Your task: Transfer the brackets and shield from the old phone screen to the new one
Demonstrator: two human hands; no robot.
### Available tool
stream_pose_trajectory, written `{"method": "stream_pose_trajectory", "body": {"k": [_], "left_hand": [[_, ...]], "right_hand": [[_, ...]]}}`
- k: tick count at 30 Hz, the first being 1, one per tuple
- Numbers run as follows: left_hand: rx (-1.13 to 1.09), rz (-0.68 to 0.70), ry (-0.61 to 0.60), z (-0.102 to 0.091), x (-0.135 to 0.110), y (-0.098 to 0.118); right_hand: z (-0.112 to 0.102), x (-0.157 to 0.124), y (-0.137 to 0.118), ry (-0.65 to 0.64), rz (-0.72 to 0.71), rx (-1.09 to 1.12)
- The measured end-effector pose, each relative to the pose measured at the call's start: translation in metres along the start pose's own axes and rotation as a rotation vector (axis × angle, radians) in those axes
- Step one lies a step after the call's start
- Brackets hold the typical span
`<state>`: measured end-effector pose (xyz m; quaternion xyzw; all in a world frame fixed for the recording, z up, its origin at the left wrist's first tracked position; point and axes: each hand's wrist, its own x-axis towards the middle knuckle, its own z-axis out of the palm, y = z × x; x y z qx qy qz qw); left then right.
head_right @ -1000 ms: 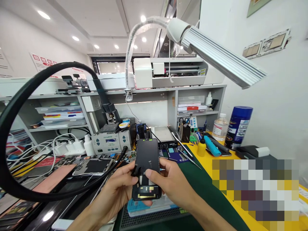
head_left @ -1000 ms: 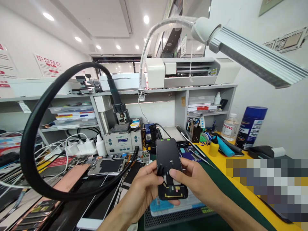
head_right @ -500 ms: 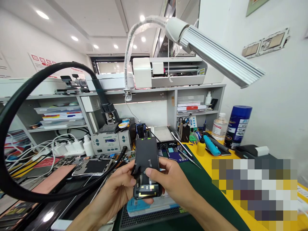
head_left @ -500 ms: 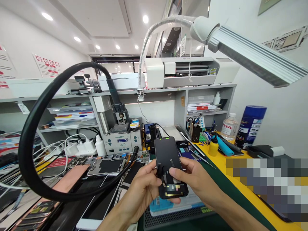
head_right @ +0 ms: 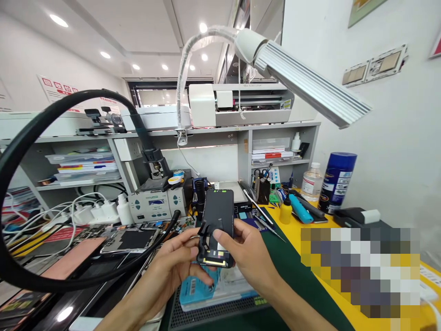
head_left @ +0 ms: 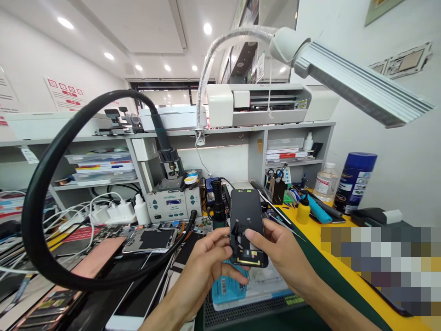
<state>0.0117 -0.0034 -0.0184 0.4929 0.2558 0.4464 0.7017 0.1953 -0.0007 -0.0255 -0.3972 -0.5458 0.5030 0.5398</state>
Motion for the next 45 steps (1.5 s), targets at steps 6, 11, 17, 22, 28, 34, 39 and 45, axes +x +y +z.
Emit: {"method": "stream_pose_trajectory", "body": {"k": [6,11,17,22,28,34,39,45], "left_hand": [[0.105,-0.024,0.042,-0.001,0.0,-0.002],[0.2,0.067,0.135,-0.004,0.001,-0.004],[0.192,0.156,0.196,-0.003,0.002,-0.001],[0.181,0.173,0.271,-0.002,0.0,0.003],[0.159,0.166,0.281,-0.001,-0.001,0.005],[0.314,0.336,0.387,0.006,-0.005,0.003],[0.34,0.381,0.409,0.01,-0.007,0.001],[0.213,0.272,0.381,0.006,-0.007,0.003]], "right_hand": [[-0.001,-0.001,-0.002,-0.07,-0.002,0.011],[-0.002,-0.002,-0.004,-0.235,0.006,-0.049],[-0.005,-0.003,-0.005,-0.35,-0.029,0.013],[-0.007,-0.003,-0.008,-0.389,-0.032,0.109],[-0.008,-0.004,-0.009,-0.328,0.012,0.151],[-0.008,-0.003,-0.007,-0.309,0.023,0.077],[-0.01,-0.004,-0.008,-0.329,0.014,0.052],[-0.013,-0.009,-0.006,-0.431,-0.005,0.105]]}}
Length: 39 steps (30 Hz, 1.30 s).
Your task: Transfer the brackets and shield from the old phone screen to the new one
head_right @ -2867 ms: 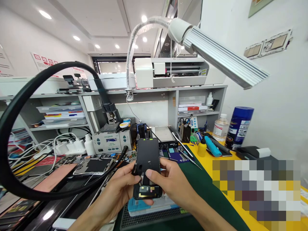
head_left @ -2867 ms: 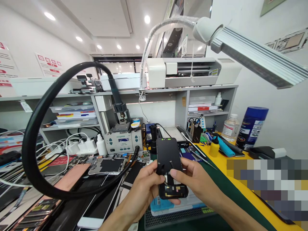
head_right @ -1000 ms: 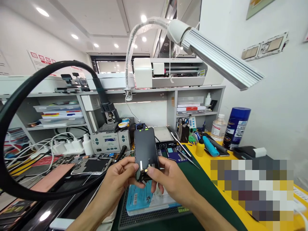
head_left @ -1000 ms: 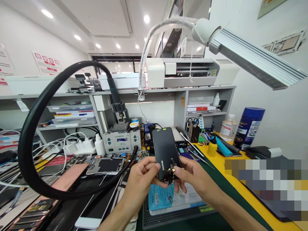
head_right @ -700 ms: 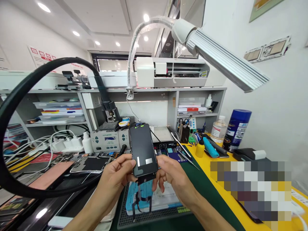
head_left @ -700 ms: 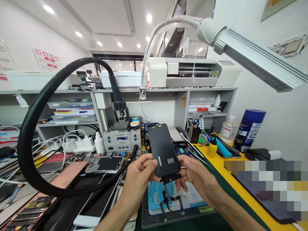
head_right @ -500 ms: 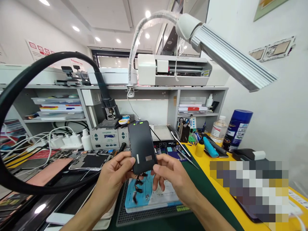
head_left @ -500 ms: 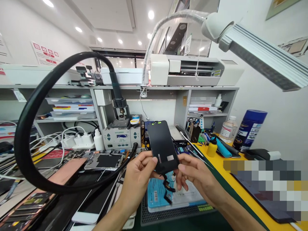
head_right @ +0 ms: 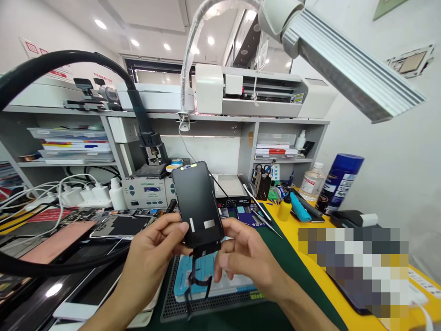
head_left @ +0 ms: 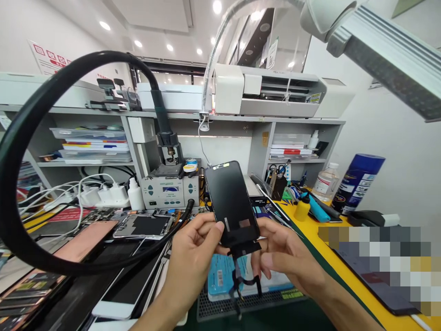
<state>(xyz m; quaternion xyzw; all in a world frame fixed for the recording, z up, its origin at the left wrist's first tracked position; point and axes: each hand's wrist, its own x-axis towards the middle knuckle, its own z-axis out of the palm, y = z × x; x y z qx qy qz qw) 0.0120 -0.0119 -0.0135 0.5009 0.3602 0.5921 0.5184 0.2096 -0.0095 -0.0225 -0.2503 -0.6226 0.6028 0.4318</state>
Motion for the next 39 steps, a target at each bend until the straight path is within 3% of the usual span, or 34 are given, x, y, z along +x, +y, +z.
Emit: {"method": "stream_pose_trajectory", "body": {"k": [4,8,15,24,39], "left_hand": [[-0.118,-0.199,-0.093,-0.003,0.003,0.0],[-0.127,-0.264,-0.128,-0.004,0.004,-0.001],[-0.166,-0.194,-0.273,0.003,0.0,-0.002],[-0.11,-0.166,-0.282,0.002,-0.003,-0.014],[-0.049,-0.138,-0.33,0.003,0.0,-0.015]], "right_hand": [[0.006,0.002,0.002,0.094,0.028,-0.116],[0.01,0.005,0.0,0.187,0.038,-0.181],[0.011,0.001,0.001,0.232,0.006,-0.199],[0.016,-0.006,0.005,0.248,0.016,-0.31],[0.018,-0.008,0.008,0.279,-0.097,-0.548]]}}
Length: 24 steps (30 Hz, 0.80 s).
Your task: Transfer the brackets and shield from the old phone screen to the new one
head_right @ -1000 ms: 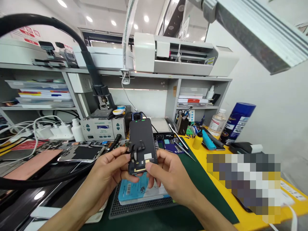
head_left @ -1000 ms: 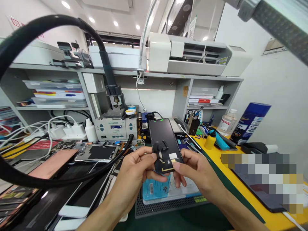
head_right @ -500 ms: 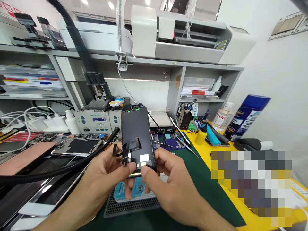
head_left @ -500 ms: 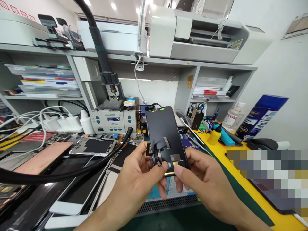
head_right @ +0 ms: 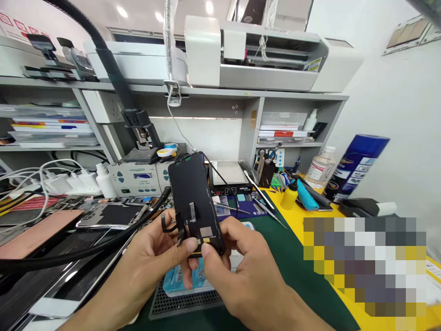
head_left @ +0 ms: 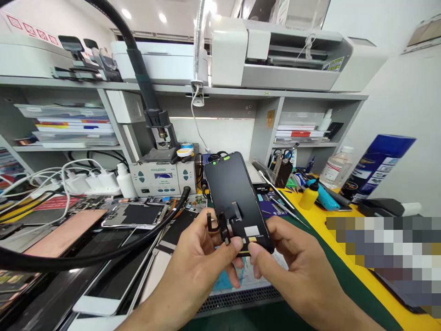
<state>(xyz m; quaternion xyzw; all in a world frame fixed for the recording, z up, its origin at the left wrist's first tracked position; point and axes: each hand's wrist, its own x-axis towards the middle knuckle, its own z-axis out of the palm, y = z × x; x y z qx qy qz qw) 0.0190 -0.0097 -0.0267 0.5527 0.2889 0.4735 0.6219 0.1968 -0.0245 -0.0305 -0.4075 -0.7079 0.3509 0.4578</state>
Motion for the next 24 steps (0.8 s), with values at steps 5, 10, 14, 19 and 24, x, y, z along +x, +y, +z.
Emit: {"method": "stream_pose_trajectory", "body": {"k": [5,10,14,19,24], "left_hand": [[0.034,0.066,-0.003,0.002,-0.002,0.001],[0.071,0.089,0.082,0.003,-0.004,-0.007],[0.181,0.166,0.128,0.003,-0.008,-0.013],[0.351,0.311,0.185,0.004,-0.01,-0.011],[0.387,0.333,0.198,0.007,-0.01,-0.009]], "right_hand": [[0.002,0.002,-0.003,0.009,-0.097,-0.057],[0.003,0.003,-0.003,0.089,-0.205,-0.192],[0.003,0.003,0.0,0.113,-0.238,-0.241],[0.003,0.002,0.0,0.123,-0.232,-0.232],[0.002,0.002,0.001,0.115,-0.244,-0.222]]}}
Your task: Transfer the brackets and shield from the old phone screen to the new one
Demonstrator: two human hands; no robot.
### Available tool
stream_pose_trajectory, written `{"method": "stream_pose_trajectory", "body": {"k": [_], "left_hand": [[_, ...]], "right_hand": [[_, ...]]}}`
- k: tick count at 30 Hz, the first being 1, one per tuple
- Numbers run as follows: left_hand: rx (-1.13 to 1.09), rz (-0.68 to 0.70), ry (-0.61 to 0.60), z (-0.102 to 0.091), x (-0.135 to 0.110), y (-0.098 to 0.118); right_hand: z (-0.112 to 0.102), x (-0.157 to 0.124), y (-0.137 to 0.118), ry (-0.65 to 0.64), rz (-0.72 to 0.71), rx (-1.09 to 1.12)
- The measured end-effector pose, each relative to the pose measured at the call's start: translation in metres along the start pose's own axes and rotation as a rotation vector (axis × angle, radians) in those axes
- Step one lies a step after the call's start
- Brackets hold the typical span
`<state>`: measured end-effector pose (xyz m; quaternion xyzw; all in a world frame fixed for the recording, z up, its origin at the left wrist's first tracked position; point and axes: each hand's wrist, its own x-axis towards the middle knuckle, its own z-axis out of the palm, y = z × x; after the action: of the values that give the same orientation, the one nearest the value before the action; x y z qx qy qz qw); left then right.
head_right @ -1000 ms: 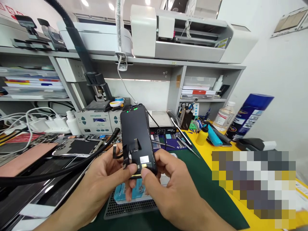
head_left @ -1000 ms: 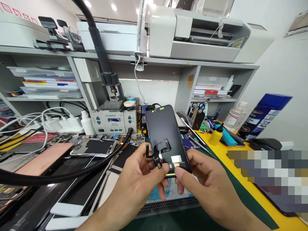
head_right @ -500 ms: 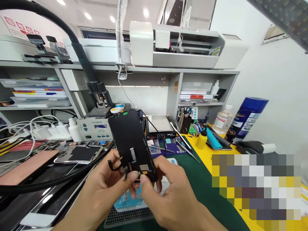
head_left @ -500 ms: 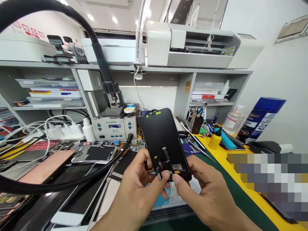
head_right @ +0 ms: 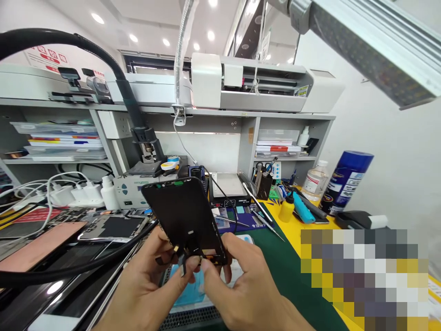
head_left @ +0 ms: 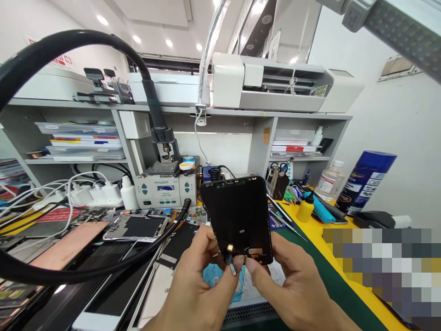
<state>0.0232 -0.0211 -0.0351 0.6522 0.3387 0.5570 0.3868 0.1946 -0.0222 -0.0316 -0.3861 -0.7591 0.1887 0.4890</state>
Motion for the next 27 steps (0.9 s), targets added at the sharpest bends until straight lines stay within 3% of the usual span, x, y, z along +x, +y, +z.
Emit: {"method": "stream_pose_trajectory", "body": {"k": [9,16,19,23,27], "left_hand": [[0.08,0.118,0.017,-0.001,0.0,-0.001],[0.14,0.097,0.043,-0.002,-0.002,-0.003],[0.04,0.014,0.009,-0.002,0.002,0.001],[-0.167,-0.163,-0.074,-0.005,0.01,0.003],[-0.267,-0.184,-0.154,-0.009,0.018,0.0]], "right_hand": [[-0.001,0.002,0.0,-0.014,0.006,-0.01],[-0.005,-0.003,0.006,-0.066,0.044,-0.002],[-0.005,0.0,0.008,-0.09,0.088,0.069],[0.0,0.007,0.009,-0.135,0.257,0.339],[0.002,0.013,0.016,-0.174,0.373,0.505]]}}
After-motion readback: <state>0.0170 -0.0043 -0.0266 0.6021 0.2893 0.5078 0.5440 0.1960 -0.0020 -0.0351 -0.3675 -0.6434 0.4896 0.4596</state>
